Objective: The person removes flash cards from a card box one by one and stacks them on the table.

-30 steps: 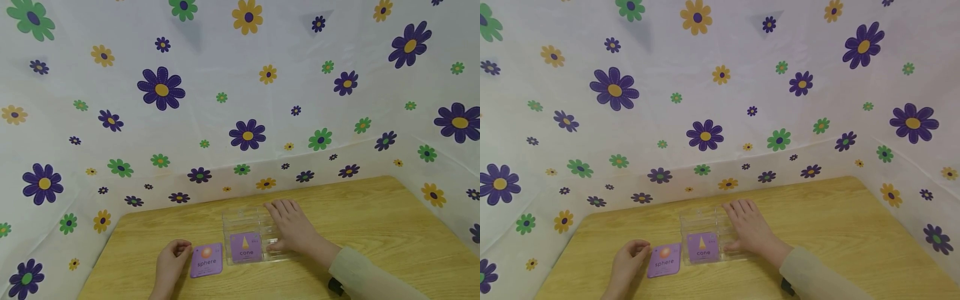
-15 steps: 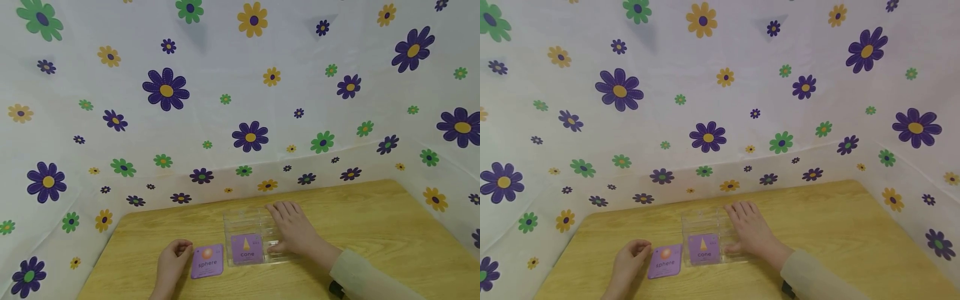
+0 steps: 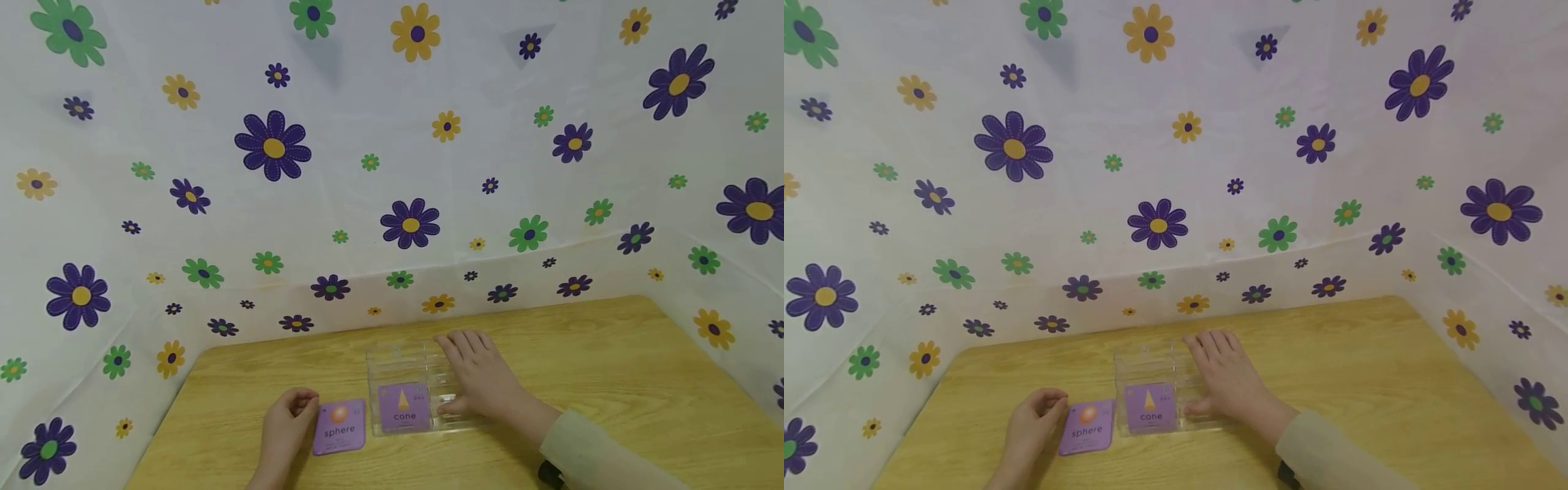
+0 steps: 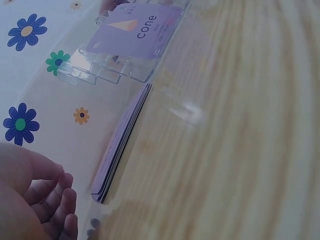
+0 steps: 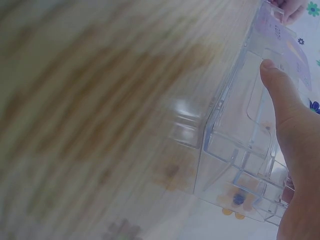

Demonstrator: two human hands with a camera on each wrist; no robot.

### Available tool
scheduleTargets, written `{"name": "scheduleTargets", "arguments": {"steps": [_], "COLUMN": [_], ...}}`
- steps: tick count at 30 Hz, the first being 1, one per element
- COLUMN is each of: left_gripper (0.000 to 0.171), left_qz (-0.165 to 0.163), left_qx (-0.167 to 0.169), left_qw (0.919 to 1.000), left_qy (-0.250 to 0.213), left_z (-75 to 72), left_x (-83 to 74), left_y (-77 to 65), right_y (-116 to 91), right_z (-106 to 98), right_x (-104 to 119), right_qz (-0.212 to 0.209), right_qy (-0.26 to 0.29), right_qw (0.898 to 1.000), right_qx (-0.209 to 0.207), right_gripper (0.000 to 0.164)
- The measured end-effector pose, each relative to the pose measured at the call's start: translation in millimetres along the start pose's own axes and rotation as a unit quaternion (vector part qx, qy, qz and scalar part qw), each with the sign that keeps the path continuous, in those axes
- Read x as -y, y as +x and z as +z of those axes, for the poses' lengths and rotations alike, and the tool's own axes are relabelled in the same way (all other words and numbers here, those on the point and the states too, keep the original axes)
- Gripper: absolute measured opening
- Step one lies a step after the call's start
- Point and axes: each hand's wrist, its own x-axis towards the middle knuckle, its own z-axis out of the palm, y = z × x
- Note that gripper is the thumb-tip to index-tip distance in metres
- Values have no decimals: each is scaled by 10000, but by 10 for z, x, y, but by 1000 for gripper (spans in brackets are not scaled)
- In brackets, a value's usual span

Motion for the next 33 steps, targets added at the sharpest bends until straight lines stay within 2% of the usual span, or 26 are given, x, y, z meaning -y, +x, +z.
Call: {"name": "scheduleTargets", "arguments": {"steps": [9, 18, 25, 33], "left_gripper": [12, 11, 12, 11], "left_qz": [117, 110, 253, 295], "left_qx": [-168, -81, -41, 35], "left_qw": [9997, 9993, 9974, 9973], "left_qy": [-164, -352, -676, -676], "left_z": [38, 77, 124, 171], "left_x": [-90, -153, -203, -280], "left_y": [-5, -67, -94, -134], "right_y": [27, 9, 6, 3], "right_z": [-2, 7, 1, 9], "right_x": [-11, -4, 3, 6], "right_qz": [19, 11, 24, -8], "right_qy": [2, -48, -52, -69], "right_qw": [10000, 10000, 10000, 10000], "right_qx": [-54, 10, 7, -35], "right_gripper": [130, 131, 130, 131]}}
